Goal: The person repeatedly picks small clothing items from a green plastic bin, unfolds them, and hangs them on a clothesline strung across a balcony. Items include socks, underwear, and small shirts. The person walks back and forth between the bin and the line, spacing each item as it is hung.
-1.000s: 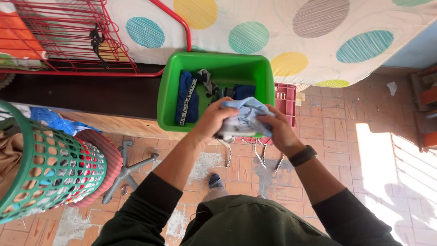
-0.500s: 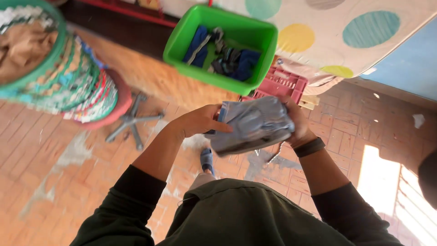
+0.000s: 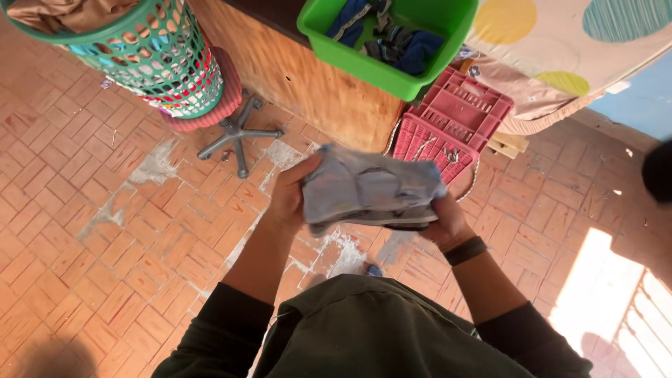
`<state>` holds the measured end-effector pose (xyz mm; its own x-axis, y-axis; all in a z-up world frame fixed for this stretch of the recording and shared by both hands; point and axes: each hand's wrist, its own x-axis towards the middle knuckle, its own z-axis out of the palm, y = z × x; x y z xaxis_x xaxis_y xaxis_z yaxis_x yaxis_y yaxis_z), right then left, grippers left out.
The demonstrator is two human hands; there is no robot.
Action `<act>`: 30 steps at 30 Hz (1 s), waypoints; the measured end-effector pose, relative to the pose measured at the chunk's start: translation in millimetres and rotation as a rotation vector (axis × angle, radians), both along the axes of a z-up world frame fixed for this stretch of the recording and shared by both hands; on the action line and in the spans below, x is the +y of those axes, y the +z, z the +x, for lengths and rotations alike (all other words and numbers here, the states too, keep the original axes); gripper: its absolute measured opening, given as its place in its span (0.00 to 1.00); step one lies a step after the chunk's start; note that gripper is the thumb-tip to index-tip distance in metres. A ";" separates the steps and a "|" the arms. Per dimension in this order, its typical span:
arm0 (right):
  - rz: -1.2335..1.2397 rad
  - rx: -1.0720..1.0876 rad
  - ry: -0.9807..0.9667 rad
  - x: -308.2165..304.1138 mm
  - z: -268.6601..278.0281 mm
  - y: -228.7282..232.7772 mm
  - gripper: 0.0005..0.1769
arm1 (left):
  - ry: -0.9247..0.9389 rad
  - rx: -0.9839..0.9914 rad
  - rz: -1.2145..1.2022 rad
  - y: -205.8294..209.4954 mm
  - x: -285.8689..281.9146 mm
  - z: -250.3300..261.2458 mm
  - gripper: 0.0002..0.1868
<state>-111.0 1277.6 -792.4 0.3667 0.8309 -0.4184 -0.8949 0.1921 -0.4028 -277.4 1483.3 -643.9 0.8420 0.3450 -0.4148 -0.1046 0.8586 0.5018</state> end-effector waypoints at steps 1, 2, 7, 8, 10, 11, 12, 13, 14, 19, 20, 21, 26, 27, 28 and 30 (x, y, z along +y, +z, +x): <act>0.001 0.002 -0.002 -1.3 -6.6 3.7 0.28 | -0.002 0.002 0.001 -13.7 -7.3 -4.4 0.17; -0.051 0.045 -0.039 -4.9 -12.4 8.2 0.24 | 0.000 -0.042 0.038 -27.6 -16.3 -8.4 0.23; -0.182 0.155 -0.139 -9.3 -39.7 26.5 0.15 | -0.285 0.016 0.315 -71.5 -74.2 -42.1 0.33; -0.219 0.152 -0.166 -15.7 -48.1 26.5 0.27 | -0.049 0.063 0.189 -92.7 -82.8 -47.9 0.22; -0.259 0.149 -0.189 -26.3 -81.8 42.1 0.39 | 0.187 0.111 0.057 -113.7 -92.0 -64.2 0.12; -0.038 0.139 -0.242 -30.7 -107.1 58.0 0.51 | 0.225 0.117 0.059 -113.1 -92.5 -74.7 0.13; 0.183 0.129 -0.292 -37.1 -133.2 74.0 0.63 | 0.262 0.122 0.060 -112.7 -95.0 -86.2 0.14; 0.179 0.130 -0.289 -40.4 -153.1 69.0 0.63 | 0.265 0.124 0.056 -110.5 -100.4 -102.1 0.14; 0.259 0.117 -0.265 -43.6 -169.6 65.0 0.60 | 0.194 0.123 0.138 -107.8 -104.7 -113.5 0.21; 0.370 -0.080 -0.232 -74.0 -205.5 40.5 0.32 | -0.098 0.057 0.500 -100.7 -148.5 -178.2 0.31; 0.379 -0.059 -0.250 -87.5 -210.0 24.1 0.30 | -0.153 0.018 0.572 -113.2 -156.5 -192.6 0.23; 0.389 -0.038 -0.270 -101.4 -214.1 8.4 0.27 | -0.209 -0.023 0.643 -124.9 -164.7 -206.4 0.15; 0.316 -0.028 -0.314 -162.5 -271.7 63.9 0.28 | -0.129 0.480 0.861 -130.4 -175.3 -260.8 0.35; 0.248 -0.037 -0.332 -171.5 -282.6 76.6 0.28 | -0.099 0.766 1.146 -141.3 -177.1 -267.7 0.35; 0.247 -0.042 -0.353 -176.9 -289.9 77.9 0.28 | -0.116 0.752 1.154 -132.1 -192.8 -265.5 0.35; 0.159 -0.088 -0.299 -189.2 -304.7 79.4 0.27 | 0.101 0.225 1.406 -114.8 -227.0 -263.4 0.21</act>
<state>-415.6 1088.4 -713.0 0.6325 0.7337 -0.2483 -0.7529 0.5070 -0.4197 -540.9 1256.3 -758.7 0.7528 0.6279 0.1974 0.0607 -0.3648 0.9291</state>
